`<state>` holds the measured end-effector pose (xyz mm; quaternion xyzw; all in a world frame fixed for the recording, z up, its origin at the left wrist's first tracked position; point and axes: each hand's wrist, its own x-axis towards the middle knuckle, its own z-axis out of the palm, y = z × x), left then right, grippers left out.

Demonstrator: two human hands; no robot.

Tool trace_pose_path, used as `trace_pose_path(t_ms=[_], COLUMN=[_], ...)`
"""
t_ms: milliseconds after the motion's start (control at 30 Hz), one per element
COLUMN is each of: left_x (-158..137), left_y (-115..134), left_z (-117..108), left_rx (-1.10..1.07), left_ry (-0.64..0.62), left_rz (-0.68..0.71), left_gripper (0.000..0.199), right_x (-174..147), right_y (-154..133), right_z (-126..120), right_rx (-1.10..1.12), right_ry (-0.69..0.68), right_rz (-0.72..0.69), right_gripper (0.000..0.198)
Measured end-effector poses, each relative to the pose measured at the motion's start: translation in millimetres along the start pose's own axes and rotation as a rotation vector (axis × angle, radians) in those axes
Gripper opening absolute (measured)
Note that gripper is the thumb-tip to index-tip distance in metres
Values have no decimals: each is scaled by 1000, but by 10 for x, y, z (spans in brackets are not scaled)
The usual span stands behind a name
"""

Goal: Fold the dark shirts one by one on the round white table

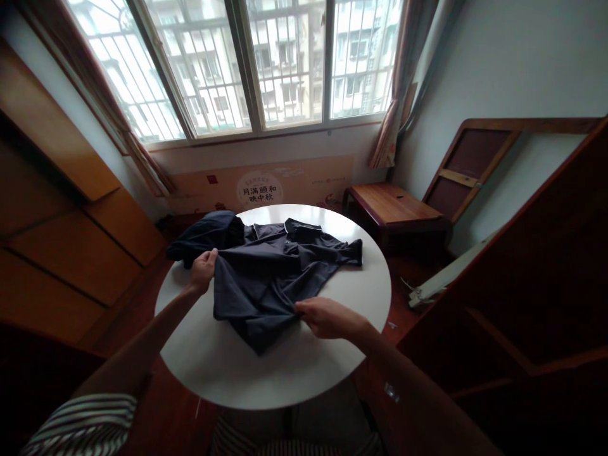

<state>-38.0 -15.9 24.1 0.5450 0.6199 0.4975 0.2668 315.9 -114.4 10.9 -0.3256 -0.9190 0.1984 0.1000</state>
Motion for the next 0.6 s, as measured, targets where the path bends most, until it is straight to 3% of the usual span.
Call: trace_pose_path(t_ms=[67,133,200,267,333,367,400,467,533,600], left_x=[-12,-102,-269,-480,-671,-740,-781,-770,-644,-453], left_y=[-29,-72,-121,-158,-163,-146,-115,-6,159,356], left_z=[-143,-282,-406,-507,-566,-574,-564,-489,-343,-156], left_rx=[-33,-50,16,176,380,479,570,730,830,877], left_ry=[86,30,-175,-515,-845,-927,-937,-782,-625,-421], left_rz=[1,-59,-168,-302,-360,-329,-254,-27,151,316], left_gripper=[52,53,54,52,48,45,42,38,37,37], right_x=[-254,-506,-711,-821,-806,-749,-661,-404,-69,309], right_y=[249,524,770,950,1060,1093,1115,1134,1132,1118], right_z=[-154,-286,-385,-464,-538,-577,-619,-713,-820,-931], right_rx=[133,195,165,97,34,7,-13,-22,-6,33], right_ry=[-51,-62,-15,61,195,284,373,484,488,401], right_rz=[102,247,408,512,537,531,513,469,444,433], right_gripper=[16,12,12,14,16,19,22,25,27,27])
